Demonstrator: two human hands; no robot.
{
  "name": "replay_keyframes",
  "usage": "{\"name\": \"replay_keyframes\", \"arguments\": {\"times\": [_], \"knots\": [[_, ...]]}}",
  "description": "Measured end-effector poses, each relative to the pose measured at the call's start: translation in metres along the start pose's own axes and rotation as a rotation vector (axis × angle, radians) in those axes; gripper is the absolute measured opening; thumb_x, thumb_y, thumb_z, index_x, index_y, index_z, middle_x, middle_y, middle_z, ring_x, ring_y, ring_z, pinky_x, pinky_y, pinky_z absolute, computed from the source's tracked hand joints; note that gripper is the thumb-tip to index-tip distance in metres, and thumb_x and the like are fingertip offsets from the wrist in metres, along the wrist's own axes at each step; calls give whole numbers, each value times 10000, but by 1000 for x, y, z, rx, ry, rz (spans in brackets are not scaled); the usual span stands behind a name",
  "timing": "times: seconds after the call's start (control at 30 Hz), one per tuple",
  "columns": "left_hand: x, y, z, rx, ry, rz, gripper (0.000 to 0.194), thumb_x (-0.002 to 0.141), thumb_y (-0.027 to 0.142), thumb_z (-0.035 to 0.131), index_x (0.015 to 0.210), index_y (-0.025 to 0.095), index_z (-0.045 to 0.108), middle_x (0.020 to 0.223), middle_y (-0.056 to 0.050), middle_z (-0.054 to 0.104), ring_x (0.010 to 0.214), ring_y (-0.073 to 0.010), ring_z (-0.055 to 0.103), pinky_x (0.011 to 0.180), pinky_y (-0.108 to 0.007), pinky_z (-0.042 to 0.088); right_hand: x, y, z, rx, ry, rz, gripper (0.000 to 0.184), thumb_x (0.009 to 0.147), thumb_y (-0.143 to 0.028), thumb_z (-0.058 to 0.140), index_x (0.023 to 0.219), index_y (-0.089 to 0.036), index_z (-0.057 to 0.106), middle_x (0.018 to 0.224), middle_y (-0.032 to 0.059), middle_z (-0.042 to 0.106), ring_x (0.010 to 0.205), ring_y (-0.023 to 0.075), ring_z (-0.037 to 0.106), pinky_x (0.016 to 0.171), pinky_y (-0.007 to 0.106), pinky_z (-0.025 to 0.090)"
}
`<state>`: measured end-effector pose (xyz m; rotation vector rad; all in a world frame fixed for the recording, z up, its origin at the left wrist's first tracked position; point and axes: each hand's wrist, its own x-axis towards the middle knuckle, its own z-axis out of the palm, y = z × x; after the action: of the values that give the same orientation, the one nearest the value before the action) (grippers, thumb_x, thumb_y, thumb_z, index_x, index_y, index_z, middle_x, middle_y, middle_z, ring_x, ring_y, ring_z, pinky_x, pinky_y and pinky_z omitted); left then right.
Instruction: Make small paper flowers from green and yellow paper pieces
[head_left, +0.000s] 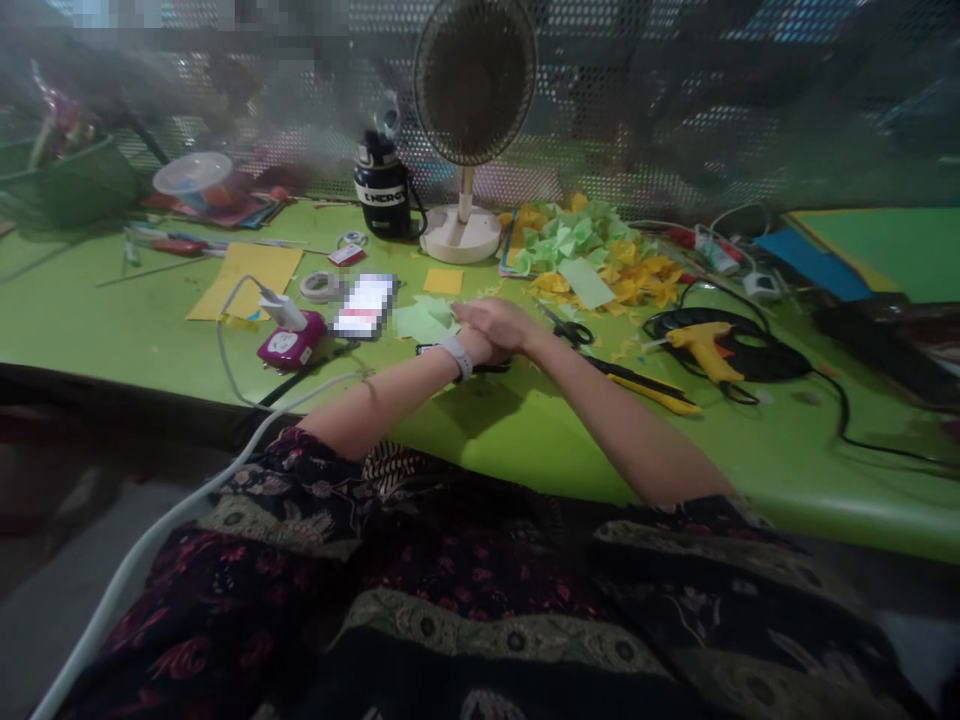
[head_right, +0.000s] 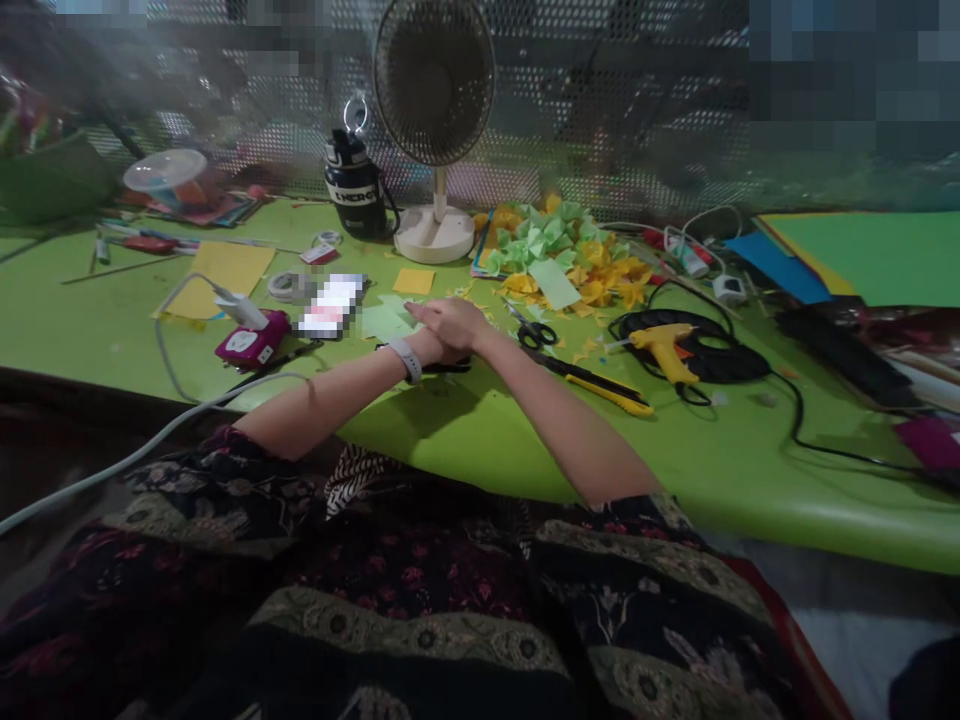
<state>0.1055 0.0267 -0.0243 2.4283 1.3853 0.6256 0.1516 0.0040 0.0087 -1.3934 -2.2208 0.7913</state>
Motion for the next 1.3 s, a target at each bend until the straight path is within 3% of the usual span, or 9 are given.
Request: {"name": "replay_keyframes", "arguments": {"times": [0.1,0.2,0.3,0.43,0.63,0.93,1.1,1.17,1.3], "knots": [[-26,-9,-23,40,-25,-1,364,954,254,385,980,92,710,945,-121,684,995,-235,624,986,-360,512,-14,1,-10,184,259,-46,580,985,-620,317,1013,-187,703,1094,88,721,989,221,635,914,335,450],[-46,-13,-49,29,-45,18,359,975,328,415,920,121,703,962,-129,709,919,-233,651,901,-365,517,-33,13,-24,234,441,26,406,973,-467,395,1012,-189,688,1076,81,718,1002,220,637,908,346,469],[-61,-17,-71,-58,-48,11,487,996,452,349,907,136,709,909,-124,723,837,-218,656,829,-368,510,-50,29,-31,140,294,212,236,890,-335,507,894,-183,687,901,69,724,844,220,646,792,349,495],[-74,-32,-85,-219,-190,162,459,879,537,547,1120,180,705,1116,-99,734,984,-218,666,885,-352,496,-62,40,-25,128,63,306,149,833,-241,556,909,-196,676,806,39,707,703,181,624,665,299,473],[-78,-51,-78,-165,-303,278,431,768,400,672,1158,217,686,1090,-86,732,967,-223,668,854,-338,496,-67,40,-19,147,-32,292,336,749,-141,604,1080,-200,607,794,1,671,628,134,570,546,240,409],[-77,-53,-74,-122,-316,241,243,783,348,643,968,197,690,914,-67,723,828,-198,644,741,-303,465,-68,44,-20,186,-39,325,310,754,-145,636,1059,-193,604,693,-24,638,580,128,560,516,231,385],[-78,-52,-75,-137,-316,243,227,796,369,640,926,186,676,867,-60,711,769,-183,622,700,-298,440,-71,39,-28,286,-131,310,280,763,-129,659,1034,-193,624,615,-44,608,527,125,561,513,236,419],[-79,-50,-76,-146,-311,227,257,811,420,635,904,183,672,830,-57,703,736,-177,613,671,-292,430,-71,44,-38,325,-26,312,235,783,-140,668,1011,-194,642,644,-30,628,552,134,596,566,255,472],[-80,-49,-75,-138,-296,221,282,811,466,636,902,201,671,821,-55,702,741,-182,623,667,-288,433,-68,67,-63,296,506,361,170,822,-143,658,979,-207,636,742,-4,667,621,156,654,706,322,537]]}}
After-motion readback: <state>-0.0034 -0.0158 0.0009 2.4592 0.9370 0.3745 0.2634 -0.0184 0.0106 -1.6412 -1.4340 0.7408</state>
